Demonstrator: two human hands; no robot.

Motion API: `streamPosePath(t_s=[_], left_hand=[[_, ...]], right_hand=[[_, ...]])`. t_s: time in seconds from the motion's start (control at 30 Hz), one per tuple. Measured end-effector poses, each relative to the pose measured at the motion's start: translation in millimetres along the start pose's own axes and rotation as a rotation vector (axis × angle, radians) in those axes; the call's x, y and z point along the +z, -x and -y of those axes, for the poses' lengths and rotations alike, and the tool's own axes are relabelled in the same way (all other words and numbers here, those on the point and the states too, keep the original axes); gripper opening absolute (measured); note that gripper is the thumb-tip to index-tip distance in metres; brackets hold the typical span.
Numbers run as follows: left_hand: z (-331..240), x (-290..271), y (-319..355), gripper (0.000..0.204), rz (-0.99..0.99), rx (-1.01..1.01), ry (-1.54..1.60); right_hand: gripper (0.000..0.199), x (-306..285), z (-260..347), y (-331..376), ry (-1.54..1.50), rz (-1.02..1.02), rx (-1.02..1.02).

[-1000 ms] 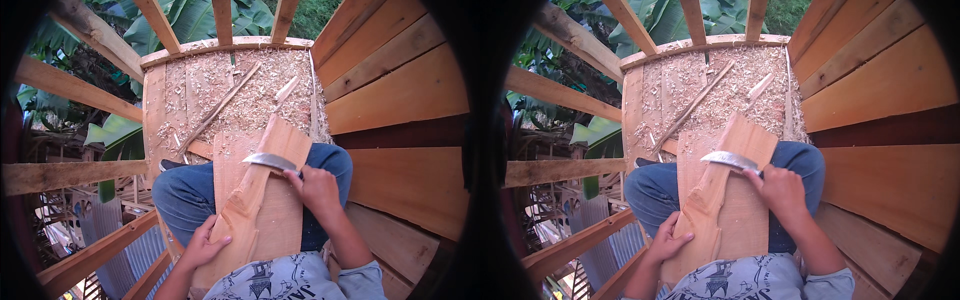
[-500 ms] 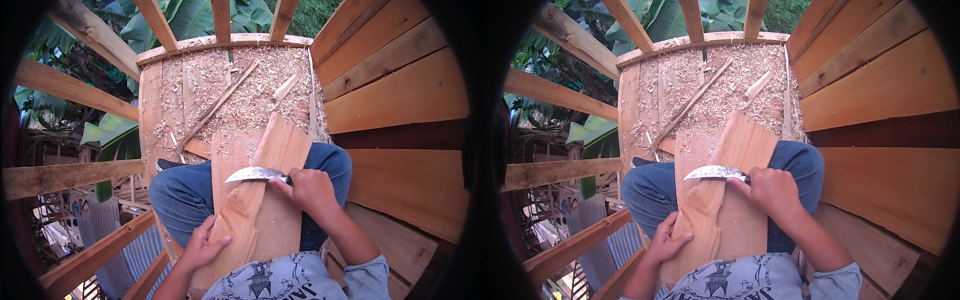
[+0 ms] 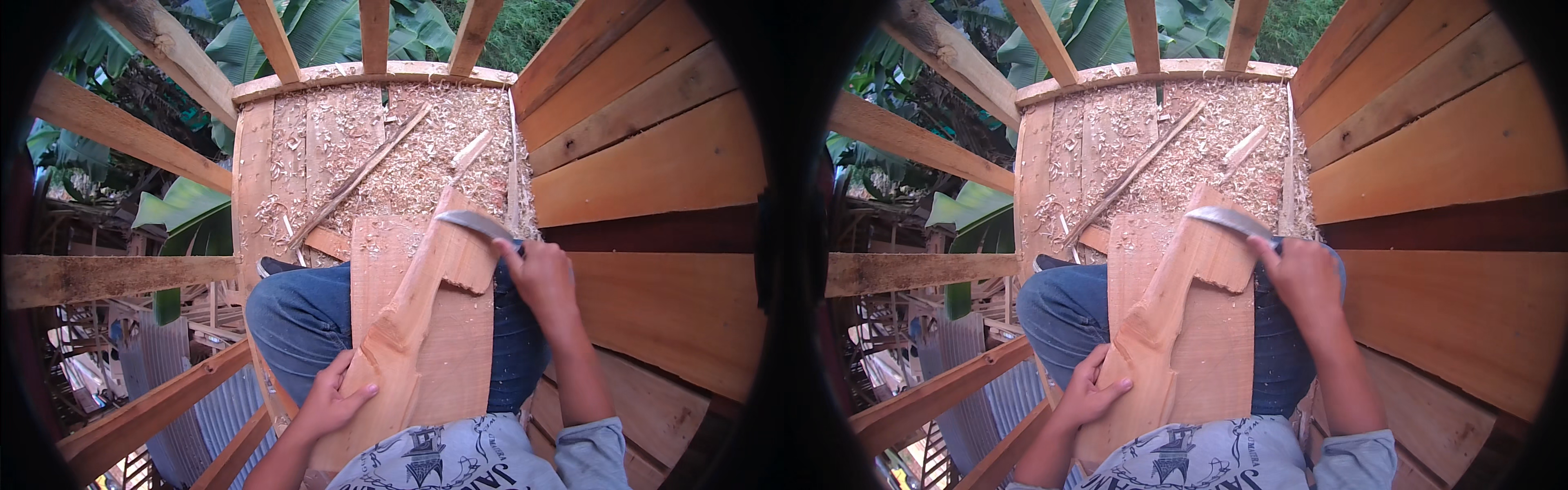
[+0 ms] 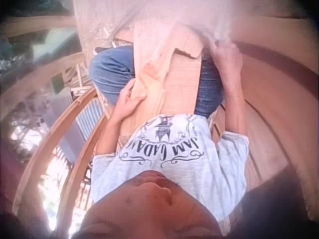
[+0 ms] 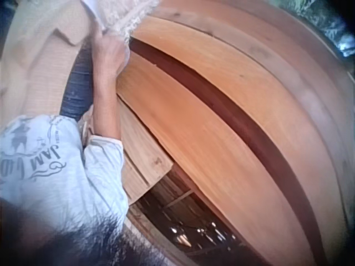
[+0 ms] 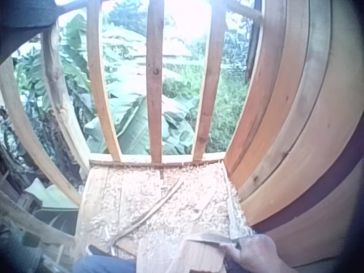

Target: The person sits cross-legged on a wooden platform and uses a curved knife to carve a piece of wood held on their lap. They repeatedly shave thin layers from the wood, creating a pile of shavings on the platform.

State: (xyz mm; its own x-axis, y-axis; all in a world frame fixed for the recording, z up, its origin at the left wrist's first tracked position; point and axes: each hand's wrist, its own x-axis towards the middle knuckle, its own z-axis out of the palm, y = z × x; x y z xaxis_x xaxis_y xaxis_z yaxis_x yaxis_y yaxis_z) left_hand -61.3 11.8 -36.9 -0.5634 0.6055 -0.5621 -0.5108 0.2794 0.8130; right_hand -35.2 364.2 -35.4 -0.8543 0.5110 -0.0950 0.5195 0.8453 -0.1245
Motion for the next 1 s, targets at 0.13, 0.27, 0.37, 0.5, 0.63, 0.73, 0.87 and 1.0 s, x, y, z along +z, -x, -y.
streamPosePath(t_s=[0.13, 0.27, 0.37, 0.5, 0.63, 0.73, 0.87, 1.0], left_hand=[[3, -2, 3, 0.046, -0.02, -0.022, 0.026], [-3, 3, -5, 0.045, 0.011, -0.042, 0.045], [-3, 1, -3, 0.046, 0.012, -0.033, 0.027], [-5, 2, -2, 0.046, -0.005, -0.025, -0.003], [-6, 1, -1, 0.053, 0.018, -0.056, 0.001], [0, -2, -3, 0.053, 0.022, -0.059, -0.013], [-2, 1, -4, 0.05, 0.012, -0.061, -0.009], [-2, 3, -1, 0.045, -0.025, 0.007, -0.1]], right_hand=[[0.064, -33, -9, -4, 0.018, -0.026, 0.11], [0.059, -34, 46, 31, -0.054, 0.087, -0.199], [0.059, -19, 65, 34, -0.098, 0.221, -0.26], [0.068, -2, 31, -5, -0.037, 0.093, -0.082], [0.07, -9, -21, -37, 0.003, -0.016, 0.15], [0.067, -21, 7, -13, -0.124, 0.043, 0.071], [0.066, -17, 53, 20, -0.092, 0.249, -0.186], [0.069, 2, 16, -15, -0.042, -0.006, -0.073]])
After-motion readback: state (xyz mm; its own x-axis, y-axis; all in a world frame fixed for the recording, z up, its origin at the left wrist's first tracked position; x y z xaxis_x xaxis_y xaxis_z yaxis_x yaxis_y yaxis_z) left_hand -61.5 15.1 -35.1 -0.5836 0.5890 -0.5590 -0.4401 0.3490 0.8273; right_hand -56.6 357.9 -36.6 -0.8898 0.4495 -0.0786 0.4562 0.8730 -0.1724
